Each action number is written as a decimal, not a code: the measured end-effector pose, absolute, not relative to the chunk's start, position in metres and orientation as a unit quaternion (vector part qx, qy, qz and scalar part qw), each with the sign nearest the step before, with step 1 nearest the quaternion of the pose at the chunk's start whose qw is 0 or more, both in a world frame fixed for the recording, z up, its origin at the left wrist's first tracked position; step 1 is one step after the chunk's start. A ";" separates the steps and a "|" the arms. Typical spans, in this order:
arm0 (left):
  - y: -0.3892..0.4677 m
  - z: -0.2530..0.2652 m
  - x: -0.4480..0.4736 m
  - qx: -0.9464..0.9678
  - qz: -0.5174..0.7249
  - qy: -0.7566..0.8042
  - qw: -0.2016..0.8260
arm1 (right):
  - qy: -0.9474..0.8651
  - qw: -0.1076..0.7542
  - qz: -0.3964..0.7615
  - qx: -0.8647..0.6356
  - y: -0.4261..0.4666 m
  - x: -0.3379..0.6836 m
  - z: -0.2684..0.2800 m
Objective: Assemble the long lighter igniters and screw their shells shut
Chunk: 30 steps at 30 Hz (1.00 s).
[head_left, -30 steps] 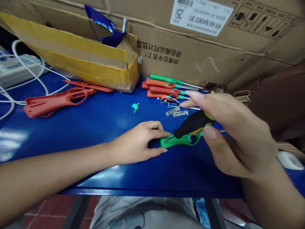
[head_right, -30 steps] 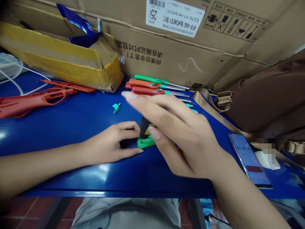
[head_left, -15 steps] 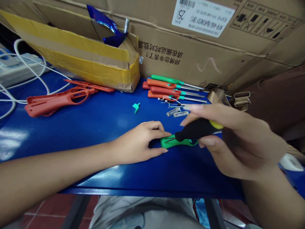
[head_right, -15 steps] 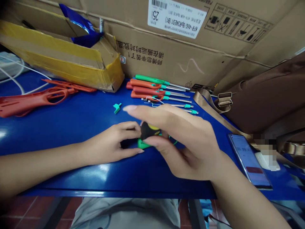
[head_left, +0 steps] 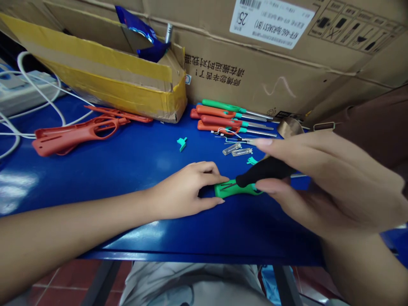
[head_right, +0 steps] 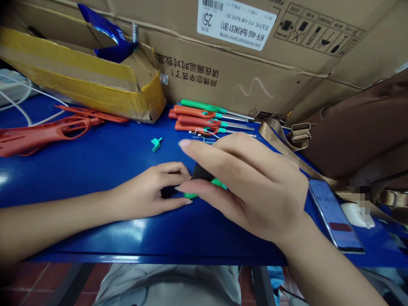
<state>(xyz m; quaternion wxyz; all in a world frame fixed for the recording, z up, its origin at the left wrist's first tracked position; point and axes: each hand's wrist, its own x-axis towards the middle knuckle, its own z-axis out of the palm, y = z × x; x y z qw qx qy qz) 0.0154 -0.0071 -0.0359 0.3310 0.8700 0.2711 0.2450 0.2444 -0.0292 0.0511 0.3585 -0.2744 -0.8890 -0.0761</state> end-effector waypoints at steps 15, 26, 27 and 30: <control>-0.007 -0.036 0.016 0.870 0.244 0.276 0.328 | -0.896 0.348 0.027 -0.273 -0.027 0.247 0.050; -0.007 -0.036 0.016 0.872 0.245 0.276 0.322 | -0.898 0.355 0.023 -0.259 -0.024 0.243 0.047; -0.007 -0.036 0.016 0.872 0.244 0.276 0.322 | -0.896 0.357 0.050 -0.257 -0.024 0.243 0.047; -0.007 -0.036 0.016 0.872 0.244 0.275 0.323 | -0.887 0.387 0.039 -0.249 -0.022 0.243 0.046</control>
